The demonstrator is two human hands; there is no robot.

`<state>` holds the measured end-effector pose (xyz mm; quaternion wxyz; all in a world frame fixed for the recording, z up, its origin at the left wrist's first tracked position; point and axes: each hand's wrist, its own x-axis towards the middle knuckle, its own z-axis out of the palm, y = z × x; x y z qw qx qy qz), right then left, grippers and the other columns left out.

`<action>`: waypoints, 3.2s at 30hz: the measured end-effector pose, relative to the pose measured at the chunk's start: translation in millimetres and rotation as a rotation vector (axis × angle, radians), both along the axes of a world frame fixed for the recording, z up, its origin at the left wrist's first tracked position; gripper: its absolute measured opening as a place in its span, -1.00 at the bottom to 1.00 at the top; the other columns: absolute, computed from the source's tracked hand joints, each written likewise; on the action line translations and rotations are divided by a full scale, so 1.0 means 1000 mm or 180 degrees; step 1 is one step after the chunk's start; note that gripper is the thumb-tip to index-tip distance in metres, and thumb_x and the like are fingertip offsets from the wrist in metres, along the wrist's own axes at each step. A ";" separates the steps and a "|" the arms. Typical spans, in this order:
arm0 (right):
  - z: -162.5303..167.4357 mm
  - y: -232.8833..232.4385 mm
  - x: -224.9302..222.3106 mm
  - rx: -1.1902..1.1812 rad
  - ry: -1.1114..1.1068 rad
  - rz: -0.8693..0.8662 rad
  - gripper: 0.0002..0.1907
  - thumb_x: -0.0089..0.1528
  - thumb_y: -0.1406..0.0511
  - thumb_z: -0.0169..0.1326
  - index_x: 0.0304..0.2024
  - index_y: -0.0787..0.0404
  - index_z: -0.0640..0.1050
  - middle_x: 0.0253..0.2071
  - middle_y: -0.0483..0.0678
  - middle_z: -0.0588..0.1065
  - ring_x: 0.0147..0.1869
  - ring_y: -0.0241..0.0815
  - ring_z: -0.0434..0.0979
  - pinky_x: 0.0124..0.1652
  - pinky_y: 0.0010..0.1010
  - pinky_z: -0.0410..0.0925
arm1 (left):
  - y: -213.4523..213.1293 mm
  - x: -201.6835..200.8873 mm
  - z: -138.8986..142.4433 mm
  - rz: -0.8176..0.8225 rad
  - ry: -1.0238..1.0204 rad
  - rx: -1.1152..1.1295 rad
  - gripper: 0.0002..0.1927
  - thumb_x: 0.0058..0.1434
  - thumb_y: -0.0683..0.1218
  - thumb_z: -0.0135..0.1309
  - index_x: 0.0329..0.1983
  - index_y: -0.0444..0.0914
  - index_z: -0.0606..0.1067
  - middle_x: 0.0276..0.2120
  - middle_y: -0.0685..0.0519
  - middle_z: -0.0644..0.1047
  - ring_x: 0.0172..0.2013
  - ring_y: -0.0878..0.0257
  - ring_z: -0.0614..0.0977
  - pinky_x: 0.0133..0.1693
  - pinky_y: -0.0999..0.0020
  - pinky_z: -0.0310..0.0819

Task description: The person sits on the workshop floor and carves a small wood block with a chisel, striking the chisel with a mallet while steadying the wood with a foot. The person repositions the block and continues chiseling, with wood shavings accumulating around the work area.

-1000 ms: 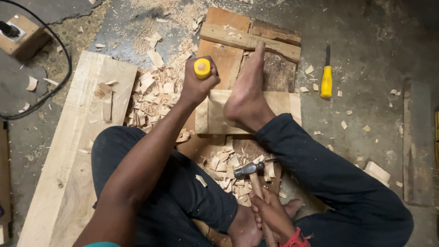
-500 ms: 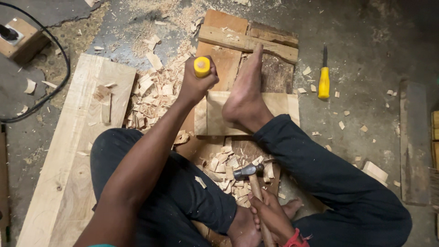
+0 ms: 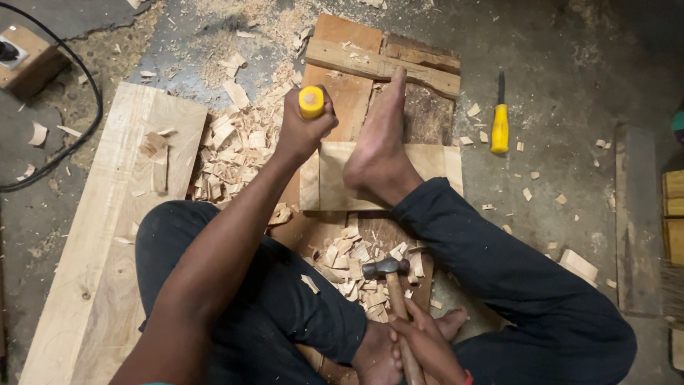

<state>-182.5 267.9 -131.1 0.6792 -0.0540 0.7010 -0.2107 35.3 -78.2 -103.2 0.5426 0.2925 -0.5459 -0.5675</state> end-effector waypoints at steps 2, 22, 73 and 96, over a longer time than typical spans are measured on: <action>-0.006 0.005 -0.002 0.0092 0.0034 -0.0090 -0.33 0.27 0.26 0.16 0.41 -0.11 0.25 -0.54 -0.06 0.40 -0.65 -0.21 0.35 -0.63 -0.39 0.25 | 0.002 0.001 -0.001 0.0022 -0.0044 -0.0113 -0.86 0.04 -0.28 0.10 -0.46 -0.26 0.37 -0.55 0.16 0.42 -0.54 0.43 0.43 -0.47 0.49 0.33; -0.010 0.026 -0.015 -0.0346 0.0218 -0.0066 -0.26 0.20 0.42 0.21 0.41 0.16 0.24 -0.53 0.04 0.41 -0.61 -0.20 0.38 -0.57 -0.38 0.26 | 0.001 -0.002 -0.004 -0.0228 0.0042 -0.0190 -0.87 0.07 -0.31 0.10 -0.42 -0.28 0.39 -0.54 0.14 0.46 -0.51 0.41 0.51 -0.43 0.47 0.42; 0.172 -0.243 0.042 -0.3227 0.3579 0.3378 -0.20 0.28 0.31 -0.04 0.55 0.05 0.02 0.14 0.25 0.47 0.23 0.08 0.51 0.23 -0.31 0.33 | -0.001 -0.005 -0.022 0.0210 -0.0311 0.0050 -0.81 -0.03 -0.26 0.22 -0.41 -0.22 0.45 -0.49 0.25 0.47 -0.42 0.47 0.51 -0.34 0.49 0.44; 0.189 -0.188 0.020 -0.4023 0.1674 0.2038 -0.41 0.40 0.33 -0.01 0.47 0.32 0.25 0.35 0.08 0.42 0.36 -0.21 0.37 0.26 -0.41 0.25 | -0.010 -0.004 -0.036 0.0016 0.0062 -0.0120 -0.87 0.07 -0.29 0.16 -0.39 -0.26 0.44 -0.51 0.18 0.44 -0.48 0.42 0.47 -0.44 0.48 0.36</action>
